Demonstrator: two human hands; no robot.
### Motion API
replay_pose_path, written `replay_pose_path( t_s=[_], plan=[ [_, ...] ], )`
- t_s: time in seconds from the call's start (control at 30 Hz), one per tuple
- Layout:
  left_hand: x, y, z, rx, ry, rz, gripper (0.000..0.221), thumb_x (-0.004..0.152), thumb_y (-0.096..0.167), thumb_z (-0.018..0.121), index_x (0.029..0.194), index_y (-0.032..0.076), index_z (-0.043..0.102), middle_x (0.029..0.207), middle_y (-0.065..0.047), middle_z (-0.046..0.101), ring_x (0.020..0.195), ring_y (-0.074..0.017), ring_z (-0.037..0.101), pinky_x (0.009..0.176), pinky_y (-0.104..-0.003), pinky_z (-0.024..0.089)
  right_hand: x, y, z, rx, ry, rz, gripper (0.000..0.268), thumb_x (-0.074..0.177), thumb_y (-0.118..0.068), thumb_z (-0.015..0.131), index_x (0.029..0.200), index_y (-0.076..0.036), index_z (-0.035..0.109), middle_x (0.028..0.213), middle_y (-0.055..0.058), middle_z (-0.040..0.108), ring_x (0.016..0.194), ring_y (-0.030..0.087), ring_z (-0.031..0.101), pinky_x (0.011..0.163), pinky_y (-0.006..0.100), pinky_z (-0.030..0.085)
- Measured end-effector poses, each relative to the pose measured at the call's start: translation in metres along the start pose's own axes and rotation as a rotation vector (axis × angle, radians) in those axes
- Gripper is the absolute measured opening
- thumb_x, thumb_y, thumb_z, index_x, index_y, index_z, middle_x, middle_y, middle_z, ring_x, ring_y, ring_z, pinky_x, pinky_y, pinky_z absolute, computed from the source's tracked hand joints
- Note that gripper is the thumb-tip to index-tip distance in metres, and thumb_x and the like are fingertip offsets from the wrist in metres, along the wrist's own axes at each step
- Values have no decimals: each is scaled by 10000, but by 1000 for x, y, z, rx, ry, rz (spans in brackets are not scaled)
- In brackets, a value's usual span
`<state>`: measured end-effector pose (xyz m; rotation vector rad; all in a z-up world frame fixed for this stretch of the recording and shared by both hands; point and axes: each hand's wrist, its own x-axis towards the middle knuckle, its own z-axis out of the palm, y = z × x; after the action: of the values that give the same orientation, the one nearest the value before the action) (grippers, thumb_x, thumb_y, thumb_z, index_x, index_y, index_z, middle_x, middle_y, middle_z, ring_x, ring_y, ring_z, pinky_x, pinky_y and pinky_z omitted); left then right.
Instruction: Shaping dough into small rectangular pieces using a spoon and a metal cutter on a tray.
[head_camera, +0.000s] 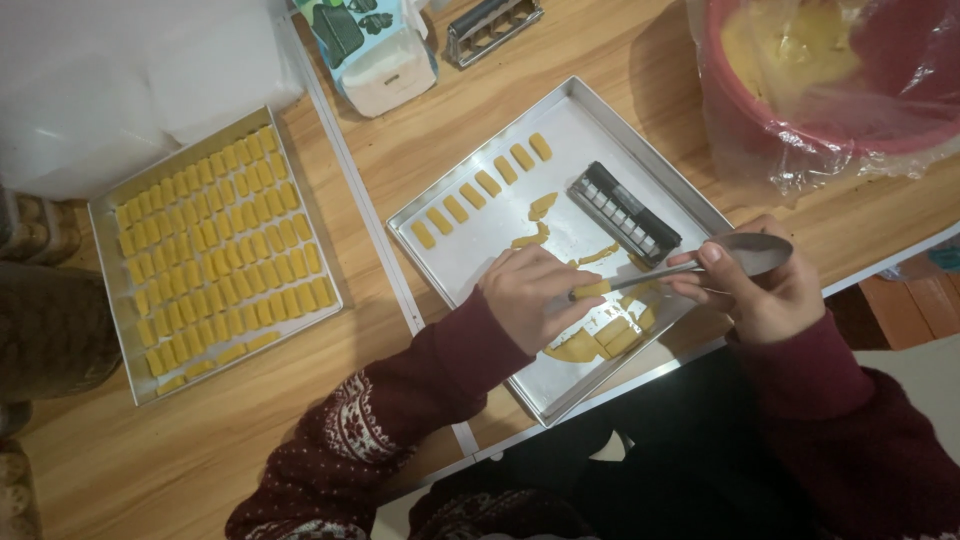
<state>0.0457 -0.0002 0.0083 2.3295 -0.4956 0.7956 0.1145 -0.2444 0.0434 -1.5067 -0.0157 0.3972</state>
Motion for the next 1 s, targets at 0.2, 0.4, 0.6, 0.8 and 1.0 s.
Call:
replay_pose_path(
  t_s=[0.2,0.4,0.6,0.8,1.0],
  plan=[
    [-7,-4,10,42,23,-35,321,800,397,882,986,144,818,856,-18,788,801,-185,699,624,-314,528,-4,-8,1,-72,-25,-36,183,990,-134,605,983,50,611,1026,297,734,859,383,770,743,381,667],
    [-8,-5,13,25,79,-63,389,799,382,895,1058,106,805,867,-45,792,833,-206,702,624,-309,555,-4,-1,-5,-29,-30,-82,195,991,-135,610,908,39,585,952,335,713,851,416,768,758,428,678],
    [-8,-4,10,-39,77,-7,216,805,232,912,946,95,821,907,-39,799,773,-207,712,591,-322,535,-4,-1,-8,-90,-58,-153,103,1019,-94,582,961,-26,530,984,319,722,857,374,776,695,361,671],
    [-5,-6,8,81,115,213,231,779,140,974,950,71,834,901,-64,804,752,-241,697,581,-324,510,-5,0,-6,-112,-32,-131,140,1008,-116,600,945,8,591,949,305,728,854,383,779,692,357,664],
    [-8,-5,14,3,109,68,223,831,220,888,960,51,820,864,-55,798,766,-231,707,585,-331,523,-1,6,-12,-63,-35,-140,81,1002,-70,612,944,-37,567,895,301,720,792,370,775,657,349,668]
  ],
)
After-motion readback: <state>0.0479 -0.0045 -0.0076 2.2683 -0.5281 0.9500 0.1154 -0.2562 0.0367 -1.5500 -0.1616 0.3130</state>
